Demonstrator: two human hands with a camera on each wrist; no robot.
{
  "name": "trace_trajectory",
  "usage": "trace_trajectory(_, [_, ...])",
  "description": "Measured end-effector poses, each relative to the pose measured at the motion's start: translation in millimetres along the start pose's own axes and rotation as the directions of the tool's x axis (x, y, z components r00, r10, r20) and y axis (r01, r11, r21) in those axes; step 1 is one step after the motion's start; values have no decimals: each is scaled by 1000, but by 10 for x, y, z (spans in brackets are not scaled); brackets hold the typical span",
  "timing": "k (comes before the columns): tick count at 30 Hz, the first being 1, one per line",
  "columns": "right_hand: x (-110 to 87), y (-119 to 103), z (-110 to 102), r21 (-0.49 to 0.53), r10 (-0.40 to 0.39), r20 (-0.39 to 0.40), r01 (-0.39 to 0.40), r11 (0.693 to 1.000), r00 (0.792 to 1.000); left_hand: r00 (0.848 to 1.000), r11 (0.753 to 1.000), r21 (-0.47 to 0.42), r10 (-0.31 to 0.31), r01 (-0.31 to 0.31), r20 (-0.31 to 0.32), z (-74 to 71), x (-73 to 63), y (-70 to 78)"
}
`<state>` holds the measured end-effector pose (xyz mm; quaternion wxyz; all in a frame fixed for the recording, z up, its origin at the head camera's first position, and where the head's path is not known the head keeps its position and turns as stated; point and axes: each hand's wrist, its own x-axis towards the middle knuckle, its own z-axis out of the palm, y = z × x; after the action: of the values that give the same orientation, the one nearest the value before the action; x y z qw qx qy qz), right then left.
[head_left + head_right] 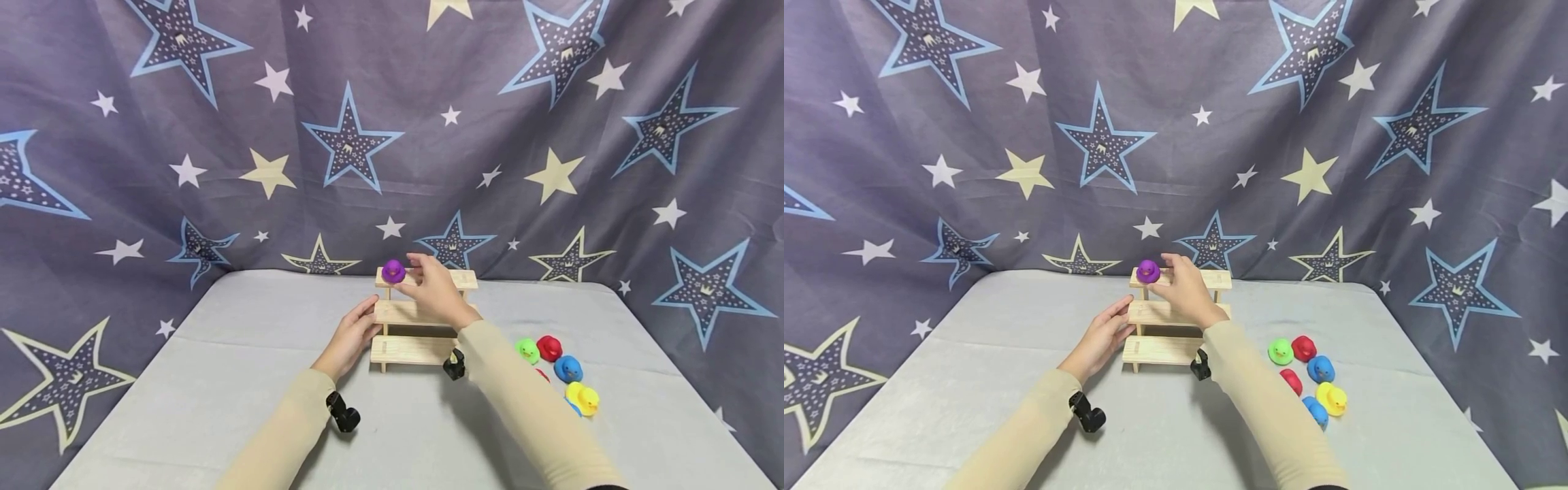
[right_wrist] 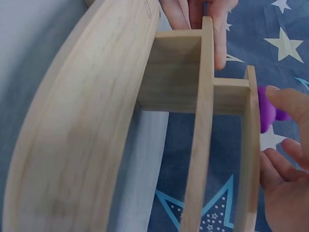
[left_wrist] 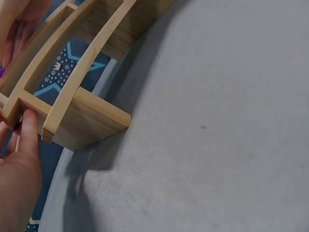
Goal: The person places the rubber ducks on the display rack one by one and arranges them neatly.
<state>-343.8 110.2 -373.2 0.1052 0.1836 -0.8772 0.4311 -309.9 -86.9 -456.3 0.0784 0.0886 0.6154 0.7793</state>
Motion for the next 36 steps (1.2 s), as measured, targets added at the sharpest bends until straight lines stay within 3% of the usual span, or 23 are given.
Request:
trace_trajectory(11, [-158, 86, -388, -92, -33, 67, 39, 995, 997, 1000, 1000, 0, 0, 0, -16, 7, 13, 4])
trace_trajectory(24, [-420, 267, -794, -156, -94, 85, 107, 982, 992, 1000, 1000, 3, 9, -9, -10, 5, -4, -2])
trace_trajectory(36, [-678, 416, -1110, -240, -78, 100, 101, 966, 992, 1000, 1000, 16, 13, -12, -6, 12, -6, -20])
